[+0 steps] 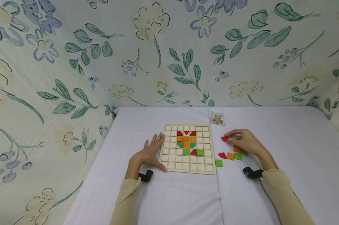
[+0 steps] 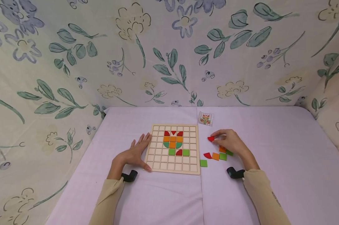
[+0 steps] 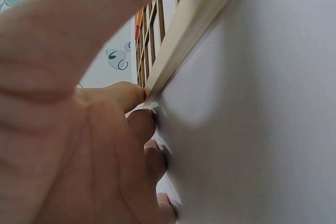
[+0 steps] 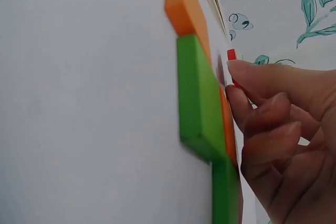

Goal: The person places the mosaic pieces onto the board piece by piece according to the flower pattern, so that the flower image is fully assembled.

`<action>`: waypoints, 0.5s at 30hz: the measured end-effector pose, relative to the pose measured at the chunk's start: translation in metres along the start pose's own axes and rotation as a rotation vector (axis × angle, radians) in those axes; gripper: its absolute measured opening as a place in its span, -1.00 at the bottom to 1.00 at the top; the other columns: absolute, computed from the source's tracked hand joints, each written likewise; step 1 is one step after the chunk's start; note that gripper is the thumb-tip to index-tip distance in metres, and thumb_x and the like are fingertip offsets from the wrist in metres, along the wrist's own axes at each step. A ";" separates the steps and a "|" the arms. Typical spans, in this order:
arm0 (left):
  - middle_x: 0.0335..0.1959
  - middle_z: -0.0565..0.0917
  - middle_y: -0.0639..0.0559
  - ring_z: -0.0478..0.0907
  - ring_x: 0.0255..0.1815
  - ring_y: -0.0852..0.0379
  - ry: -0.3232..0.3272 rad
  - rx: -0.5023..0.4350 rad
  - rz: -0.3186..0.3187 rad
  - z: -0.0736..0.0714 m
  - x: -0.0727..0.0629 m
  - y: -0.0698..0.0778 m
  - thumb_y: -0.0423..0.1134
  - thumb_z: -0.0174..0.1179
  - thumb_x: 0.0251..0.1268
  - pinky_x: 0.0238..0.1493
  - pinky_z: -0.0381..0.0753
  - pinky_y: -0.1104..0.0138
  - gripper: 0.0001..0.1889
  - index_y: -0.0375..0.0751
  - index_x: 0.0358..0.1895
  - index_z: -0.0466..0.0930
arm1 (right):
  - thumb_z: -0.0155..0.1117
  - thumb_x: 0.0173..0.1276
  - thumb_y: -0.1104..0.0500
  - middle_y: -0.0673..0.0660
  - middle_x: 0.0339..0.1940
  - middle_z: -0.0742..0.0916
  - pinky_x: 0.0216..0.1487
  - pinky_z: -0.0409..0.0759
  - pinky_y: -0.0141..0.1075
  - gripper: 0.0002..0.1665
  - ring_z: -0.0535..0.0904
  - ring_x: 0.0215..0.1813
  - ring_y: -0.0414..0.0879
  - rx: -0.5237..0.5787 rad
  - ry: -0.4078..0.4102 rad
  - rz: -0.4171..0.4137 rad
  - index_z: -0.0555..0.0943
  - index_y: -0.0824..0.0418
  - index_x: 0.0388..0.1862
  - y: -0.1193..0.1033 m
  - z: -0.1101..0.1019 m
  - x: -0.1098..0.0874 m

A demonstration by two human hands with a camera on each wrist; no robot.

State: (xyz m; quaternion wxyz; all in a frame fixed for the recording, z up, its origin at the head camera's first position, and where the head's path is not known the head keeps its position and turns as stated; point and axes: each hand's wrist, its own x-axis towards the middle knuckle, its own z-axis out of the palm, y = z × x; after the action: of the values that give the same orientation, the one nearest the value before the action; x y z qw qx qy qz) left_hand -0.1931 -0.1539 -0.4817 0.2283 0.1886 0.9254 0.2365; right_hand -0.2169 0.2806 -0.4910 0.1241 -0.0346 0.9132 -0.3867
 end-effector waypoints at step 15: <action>0.75 -0.39 0.00 -0.57 0.75 -0.07 -0.006 0.013 -0.007 0.001 0.001 -0.002 0.11 0.73 -0.27 0.69 -0.52 -0.20 0.59 -0.10 0.71 -0.37 | 0.43 0.41 0.09 0.27 0.07 0.74 -0.33 0.59 -0.43 -0.58 0.67 -0.24 -0.11 0.066 -0.104 -0.070 0.69 0.24 0.17 -0.001 -0.003 -0.005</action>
State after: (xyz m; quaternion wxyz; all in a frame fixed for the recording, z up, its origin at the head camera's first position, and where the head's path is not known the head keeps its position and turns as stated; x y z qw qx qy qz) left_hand -0.1942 -0.1543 -0.4836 0.2308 0.1876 0.9268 0.2291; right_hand -0.2127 0.2824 -0.4872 0.1589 -0.0823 0.8905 -0.4184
